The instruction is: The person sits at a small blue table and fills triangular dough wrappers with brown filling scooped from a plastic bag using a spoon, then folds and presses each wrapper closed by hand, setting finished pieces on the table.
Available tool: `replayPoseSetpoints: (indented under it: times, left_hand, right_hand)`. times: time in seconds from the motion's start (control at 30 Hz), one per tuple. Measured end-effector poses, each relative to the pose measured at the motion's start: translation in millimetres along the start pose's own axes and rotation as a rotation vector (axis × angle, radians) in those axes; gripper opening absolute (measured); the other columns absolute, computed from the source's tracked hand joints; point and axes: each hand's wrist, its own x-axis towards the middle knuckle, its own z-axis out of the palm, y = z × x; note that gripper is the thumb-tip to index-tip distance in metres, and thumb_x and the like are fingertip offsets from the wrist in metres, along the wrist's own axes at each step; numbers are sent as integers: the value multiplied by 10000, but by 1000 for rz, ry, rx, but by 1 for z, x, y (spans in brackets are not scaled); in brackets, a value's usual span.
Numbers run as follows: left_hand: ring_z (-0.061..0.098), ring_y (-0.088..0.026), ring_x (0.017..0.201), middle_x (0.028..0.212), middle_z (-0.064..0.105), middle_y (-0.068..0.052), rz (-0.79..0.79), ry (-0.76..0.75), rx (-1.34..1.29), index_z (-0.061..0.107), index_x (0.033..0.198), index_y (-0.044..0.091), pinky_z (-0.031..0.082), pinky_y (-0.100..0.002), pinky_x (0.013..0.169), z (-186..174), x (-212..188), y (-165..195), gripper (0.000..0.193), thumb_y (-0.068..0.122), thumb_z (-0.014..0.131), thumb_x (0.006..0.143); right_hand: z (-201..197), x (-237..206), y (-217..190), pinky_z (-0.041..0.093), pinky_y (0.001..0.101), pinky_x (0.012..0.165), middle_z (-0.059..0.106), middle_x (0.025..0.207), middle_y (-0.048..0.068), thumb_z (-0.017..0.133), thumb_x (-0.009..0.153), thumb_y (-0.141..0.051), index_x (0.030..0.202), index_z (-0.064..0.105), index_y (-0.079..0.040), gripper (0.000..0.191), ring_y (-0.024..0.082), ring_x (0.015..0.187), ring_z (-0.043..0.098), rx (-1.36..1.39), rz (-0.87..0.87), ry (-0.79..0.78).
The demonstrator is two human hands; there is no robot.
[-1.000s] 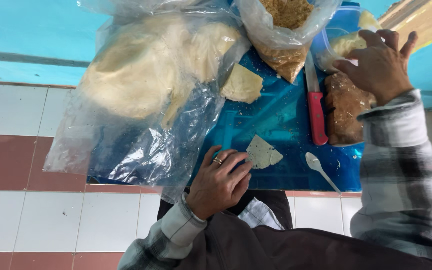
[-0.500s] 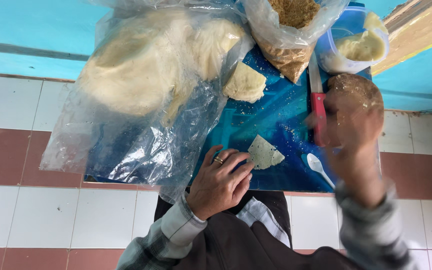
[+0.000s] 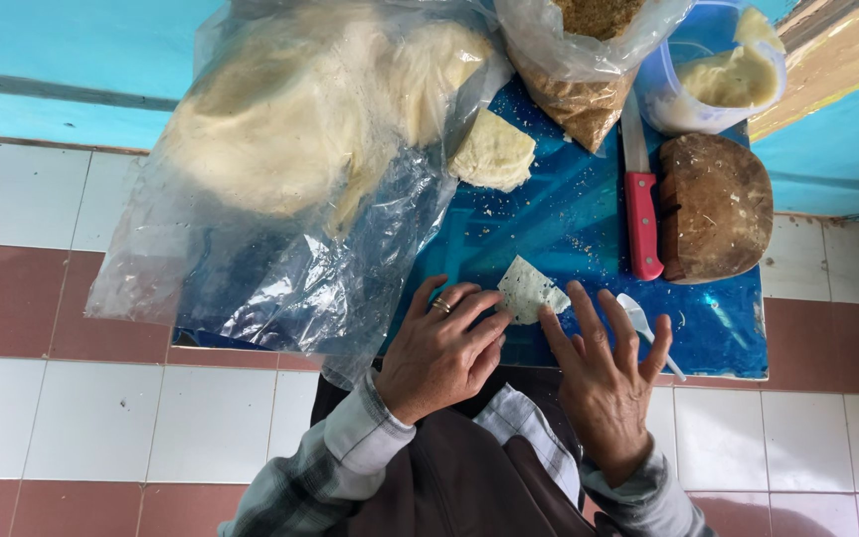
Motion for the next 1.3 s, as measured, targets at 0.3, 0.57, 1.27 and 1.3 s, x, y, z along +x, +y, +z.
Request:
replayPoseSetpoints:
  times: [0.3,0.57,1.27,1.3]
  left_hand:
    - [616,-259,1172,1207,672,-55,-1,13,-6,735,1081,102,405,-541,1106,1,0,0,203,170,713,890]
    - [612,-267,1175,1201,661,-62,-2,36,-30,706,1057,91,412,-530,1120,-5,2,0,171,169,708,904]
    - [614,-252,1149,1185,663,-52,-2,14,-19,723,1051,92,417,-516,1108,-5,1,0,161,153,702,903]
    - [612,-258,1149,1182,663,-53,-6,15,-17,727,1063,91,412,-523,1101,-5,1,0,183,153,702,893]
  right_hand:
    - [-19,54,38,327,508,1192,589,1501,70,605,887,19,1167,743,-248,411,233,1341,523,621,44,-20]
    - [10,65,5,179,633,1224,517,1541,39,655,859,22,1300,735,-263,532,300,1403,466,120,-142,5]
    - [-8,62,12,314,526,1133,617,1405,28,605,811,6,1027,793,-232,372,280,1274,542,470,-53,-23]
    - [-9,66,14,351,490,1112,629,1386,15,583,806,19,1012,786,-224,377,272,1251,547,591,10,-62]
